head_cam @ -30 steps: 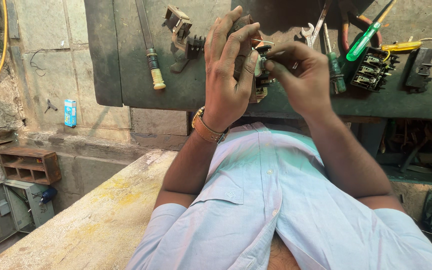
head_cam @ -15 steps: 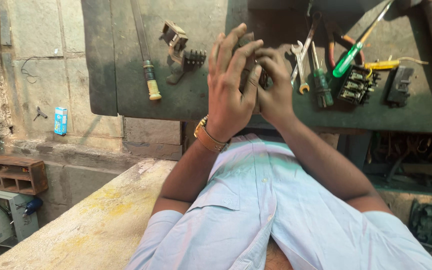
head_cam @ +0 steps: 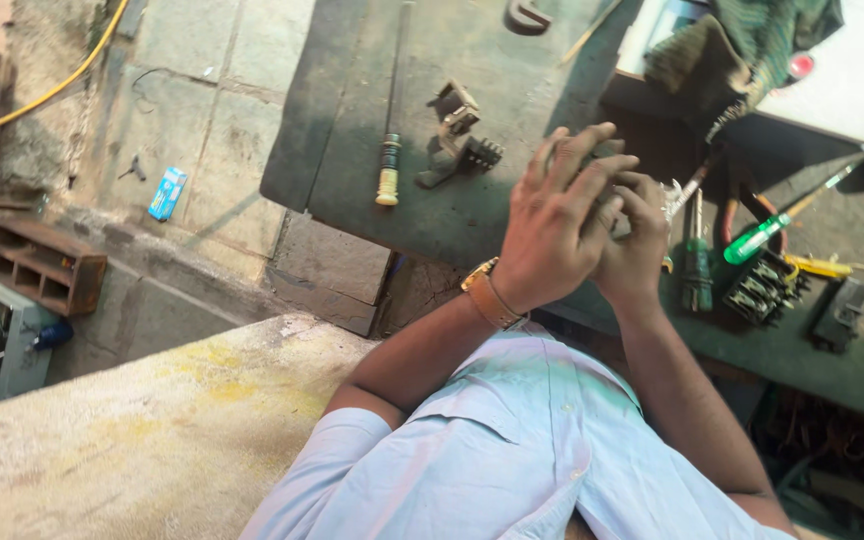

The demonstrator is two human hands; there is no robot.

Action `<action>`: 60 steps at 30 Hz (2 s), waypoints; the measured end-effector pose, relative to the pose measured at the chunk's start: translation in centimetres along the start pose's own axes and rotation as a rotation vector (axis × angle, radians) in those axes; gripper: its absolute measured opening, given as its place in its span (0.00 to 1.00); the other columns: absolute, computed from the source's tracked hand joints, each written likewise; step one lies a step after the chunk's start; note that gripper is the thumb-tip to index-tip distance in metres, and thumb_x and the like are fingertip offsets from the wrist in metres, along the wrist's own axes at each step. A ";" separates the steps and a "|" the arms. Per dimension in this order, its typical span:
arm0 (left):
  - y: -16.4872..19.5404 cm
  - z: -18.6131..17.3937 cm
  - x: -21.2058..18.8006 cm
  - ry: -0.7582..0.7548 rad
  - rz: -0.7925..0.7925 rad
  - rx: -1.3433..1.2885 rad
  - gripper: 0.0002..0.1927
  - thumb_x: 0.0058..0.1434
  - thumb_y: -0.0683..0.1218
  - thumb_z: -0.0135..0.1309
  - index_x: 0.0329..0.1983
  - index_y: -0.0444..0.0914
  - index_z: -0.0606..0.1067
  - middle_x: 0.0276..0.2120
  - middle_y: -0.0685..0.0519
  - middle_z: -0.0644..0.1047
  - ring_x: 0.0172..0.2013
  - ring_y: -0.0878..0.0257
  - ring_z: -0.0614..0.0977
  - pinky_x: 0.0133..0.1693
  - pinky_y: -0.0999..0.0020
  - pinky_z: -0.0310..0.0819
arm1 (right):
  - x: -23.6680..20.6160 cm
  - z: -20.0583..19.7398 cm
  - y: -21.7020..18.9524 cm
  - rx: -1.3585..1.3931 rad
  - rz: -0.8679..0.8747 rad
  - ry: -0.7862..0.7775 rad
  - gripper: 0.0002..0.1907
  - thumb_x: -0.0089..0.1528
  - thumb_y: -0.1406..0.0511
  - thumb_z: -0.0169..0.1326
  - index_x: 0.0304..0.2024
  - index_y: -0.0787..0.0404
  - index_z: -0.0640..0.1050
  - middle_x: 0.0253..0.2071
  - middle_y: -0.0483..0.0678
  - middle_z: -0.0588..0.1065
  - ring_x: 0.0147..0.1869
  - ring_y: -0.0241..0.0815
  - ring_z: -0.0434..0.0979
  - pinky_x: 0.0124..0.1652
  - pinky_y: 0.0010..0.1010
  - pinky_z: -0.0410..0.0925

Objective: The person holds and manipulates a small electrical component with multiple terminals, rotating it to inspect different sides. They then use a wrench to tighten or adjust parts of the component while seated at a workbench.

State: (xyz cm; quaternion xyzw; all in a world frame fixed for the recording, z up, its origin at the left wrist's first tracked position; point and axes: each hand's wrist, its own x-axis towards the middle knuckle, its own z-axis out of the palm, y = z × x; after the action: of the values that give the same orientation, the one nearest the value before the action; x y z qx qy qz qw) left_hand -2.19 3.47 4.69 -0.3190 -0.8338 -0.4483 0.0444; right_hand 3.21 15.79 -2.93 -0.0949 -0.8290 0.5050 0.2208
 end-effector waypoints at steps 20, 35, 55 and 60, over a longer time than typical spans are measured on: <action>-0.7 1.5 -0.6 -0.003 -0.056 0.051 0.22 0.63 0.50 0.56 0.62 0.49 0.73 0.70 0.54 0.66 0.73 0.43 0.63 0.71 0.43 0.58 | 0.4 -0.2 0.2 0.027 -0.022 -0.033 0.14 0.67 0.68 0.60 0.54 0.68 0.78 0.54 0.51 0.72 0.60 0.44 0.73 0.57 0.32 0.68; -0.5 0.4 -0.4 0.039 -0.004 0.012 0.20 0.66 0.48 0.55 0.61 0.47 0.74 0.69 0.53 0.68 0.69 0.46 0.66 0.74 0.51 0.59 | 0.1 0.1 0.6 0.036 -0.091 -0.003 0.15 0.65 0.69 0.61 0.53 0.70 0.78 0.56 0.55 0.71 0.63 0.48 0.73 0.57 0.35 0.68; 0.1 -0.9 0.3 -0.019 0.023 -0.052 0.19 0.66 0.44 0.55 0.60 0.41 0.75 0.68 0.46 0.69 0.70 0.40 0.65 0.71 0.47 0.58 | 0.0 0.9 -0.8 -0.044 -0.149 0.080 0.15 0.56 0.73 0.61 0.46 0.67 0.81 0.53 0.55 0.74 0.60 0.54 0.71 0.59 0.43 0.64; 0.1 -1.0 0.4 -0.068 -0.011 -0.060 0.19 0.65 0.42 0.53 0.60 0.40 0.75 0.67 0.45 0.69 0.70 0.39 0.65 0.71 0.47 0.57 | 0.1 0.9 -1.2 0.044 0.015 0.100 0.17 0.56 0.72 0.60 0.48 0.67 0.80 0.53 0.53 0.75 0.59 0.51 0.75 0.56 0.37 0.69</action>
State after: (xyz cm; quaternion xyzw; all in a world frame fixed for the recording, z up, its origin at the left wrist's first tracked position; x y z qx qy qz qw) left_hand -2.61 2.93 5.52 -0.3305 -0.8228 -0.4624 0.0039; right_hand 2.75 14.60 -2.18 -0.1212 -0.8048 0.5194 0.2604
